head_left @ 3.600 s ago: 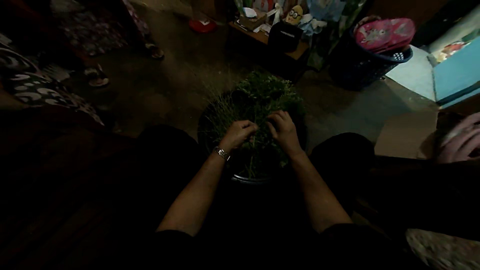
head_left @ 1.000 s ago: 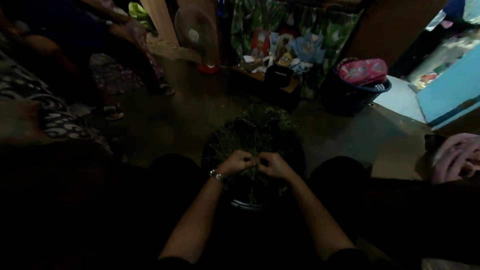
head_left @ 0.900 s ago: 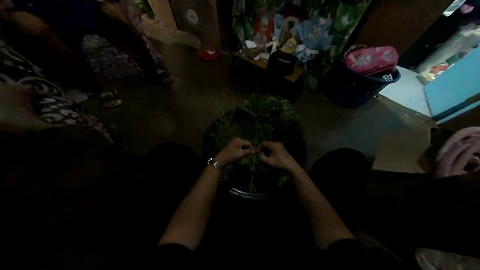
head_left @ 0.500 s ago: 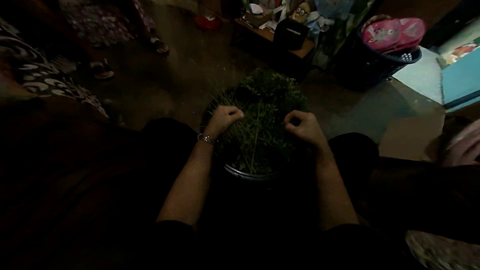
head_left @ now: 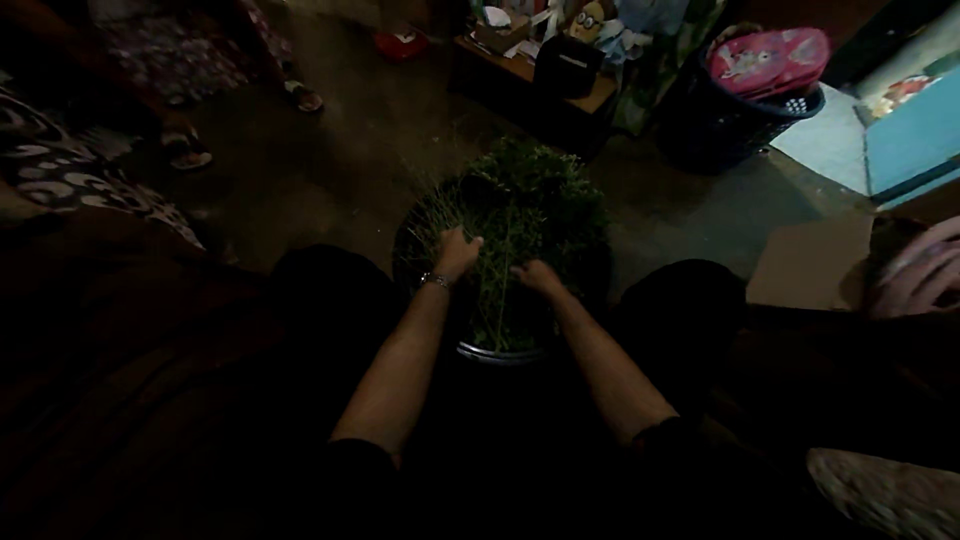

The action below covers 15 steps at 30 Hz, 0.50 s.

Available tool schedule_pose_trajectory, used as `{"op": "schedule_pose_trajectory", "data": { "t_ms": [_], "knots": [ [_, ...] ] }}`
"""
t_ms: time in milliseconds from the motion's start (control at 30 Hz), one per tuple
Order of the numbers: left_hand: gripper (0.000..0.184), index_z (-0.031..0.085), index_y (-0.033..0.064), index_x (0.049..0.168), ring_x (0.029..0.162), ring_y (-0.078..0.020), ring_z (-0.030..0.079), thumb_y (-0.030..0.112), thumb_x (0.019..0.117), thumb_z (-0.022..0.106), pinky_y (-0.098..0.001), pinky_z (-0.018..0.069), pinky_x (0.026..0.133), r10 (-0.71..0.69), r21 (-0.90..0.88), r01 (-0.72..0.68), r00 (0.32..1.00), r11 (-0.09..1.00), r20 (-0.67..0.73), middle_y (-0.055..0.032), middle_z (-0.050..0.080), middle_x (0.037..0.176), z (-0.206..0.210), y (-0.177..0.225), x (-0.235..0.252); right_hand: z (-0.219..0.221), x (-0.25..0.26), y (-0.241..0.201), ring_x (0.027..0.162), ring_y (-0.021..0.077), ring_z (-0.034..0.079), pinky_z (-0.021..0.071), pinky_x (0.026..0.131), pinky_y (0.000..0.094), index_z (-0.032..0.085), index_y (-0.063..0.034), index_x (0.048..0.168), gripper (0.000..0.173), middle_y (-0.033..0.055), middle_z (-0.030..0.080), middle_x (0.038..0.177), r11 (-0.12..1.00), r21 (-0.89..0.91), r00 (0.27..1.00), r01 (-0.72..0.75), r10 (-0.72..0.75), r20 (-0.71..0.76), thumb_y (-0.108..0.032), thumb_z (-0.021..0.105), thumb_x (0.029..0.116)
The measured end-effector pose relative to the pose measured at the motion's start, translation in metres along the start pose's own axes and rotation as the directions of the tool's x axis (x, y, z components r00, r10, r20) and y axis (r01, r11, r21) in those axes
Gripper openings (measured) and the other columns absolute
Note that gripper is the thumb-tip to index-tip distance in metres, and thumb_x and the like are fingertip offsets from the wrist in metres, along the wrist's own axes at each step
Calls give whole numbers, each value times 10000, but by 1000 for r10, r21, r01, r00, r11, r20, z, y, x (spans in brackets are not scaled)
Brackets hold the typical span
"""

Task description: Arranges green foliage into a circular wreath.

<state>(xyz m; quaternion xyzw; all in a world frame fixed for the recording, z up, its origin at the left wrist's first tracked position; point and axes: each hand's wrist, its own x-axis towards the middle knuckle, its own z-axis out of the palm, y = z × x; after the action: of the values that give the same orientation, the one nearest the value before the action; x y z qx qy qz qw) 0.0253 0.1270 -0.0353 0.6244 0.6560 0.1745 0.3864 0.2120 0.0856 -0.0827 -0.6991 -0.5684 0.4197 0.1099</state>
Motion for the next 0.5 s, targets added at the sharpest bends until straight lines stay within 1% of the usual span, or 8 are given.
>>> {"op": "schedule_pose_trajectory", "data": {
  "t_ms": [100,200,267,333,367,433,467,500],
  "knots": [
    [509,511,-39,1437,1404,-470,421,299,1061,566,-608,351,1144,84,78,-88,995,993,58,-316,442,1496,6,-5,3,36,20,15,1279,357,584,438,1101,511,582,65,1352,537,272,594,1364,994,98,992,-41,29,126,-394,519,1080],
    [464,521,-29,1425,1306,-436,537,284,1083,529,-596,418,1089,84,87,-98,986,991,147,-292,544,1407,7,-3,-6,42,18,8,1267,342,594,452,1089,499,603,69,1325,453,260,600,1361,991,123,991,-53,37,126,-301,551,1070],
    [463,505,-30,1437,1287,-405,562,281,1095,499,-562,432,1088,82,88,-103,974,991,210,-276,559,1399,8,-4,-6,37,2,-7,1221,336,615,473,1050,501,621,67,1281,420,250,621,1317,987,155,996,-50,37,86,-287,558,1062],
    [441,501,-50,1426,1283,-392,557,253,1107,465,-526,426,1088,84,101,-114,961,988,262,-289,547,1398,11,2,-6,27,-20,-23,1226,354,618,477,1050,520,629,71,1264,420,258,626,1312,989,147,999,-12,7,37,-291,548,1068],
    [444,493,-58,1433,1298,-404,545,248,1114,445,-531,417,1095,86,107,-119,958,987,272,-303,537,1405,14,4,-6,21,-31,-29,1236,367,615,478,1051,537,632,71,1258,422,262,626,1315,991,136,1000,5,-8,25,-295,541,1069],
    [465,487,-44,1454,1309,-409,536,275,1128,395,-546,403,1102,81,81,-104,965,991,248,-304,533,1414,21,10,-6,15,-44,-34,1159,379,641,497,998,556,657,85,1181,393,275,651,1233,975,206,996,86,-87,-7,-275,555,1059],
    [464,504,-36,1442,1264,-385,562,284,1133,372,-531,420,1076,87,37,-97,972,995,218,-289,557,1388,23,14,-9,15,-48,-34,1108,372,653,503,973,552,671,90,1153,381,275,664,1185,955,260,989,145,-146,-17,-261,555,1059],
    [455,538,-34,1407,1170,-340,598,286,1135,361,-501,450,1016,107,-24,-104,978,994,177,-265,593,1333,25,16,-11,14,-52,-34,1063,355,660,509,952,536,676,91,1136,372,269,671,1146,935,292,979,199,-203,-15,-253,551,1064]
  ]
}}
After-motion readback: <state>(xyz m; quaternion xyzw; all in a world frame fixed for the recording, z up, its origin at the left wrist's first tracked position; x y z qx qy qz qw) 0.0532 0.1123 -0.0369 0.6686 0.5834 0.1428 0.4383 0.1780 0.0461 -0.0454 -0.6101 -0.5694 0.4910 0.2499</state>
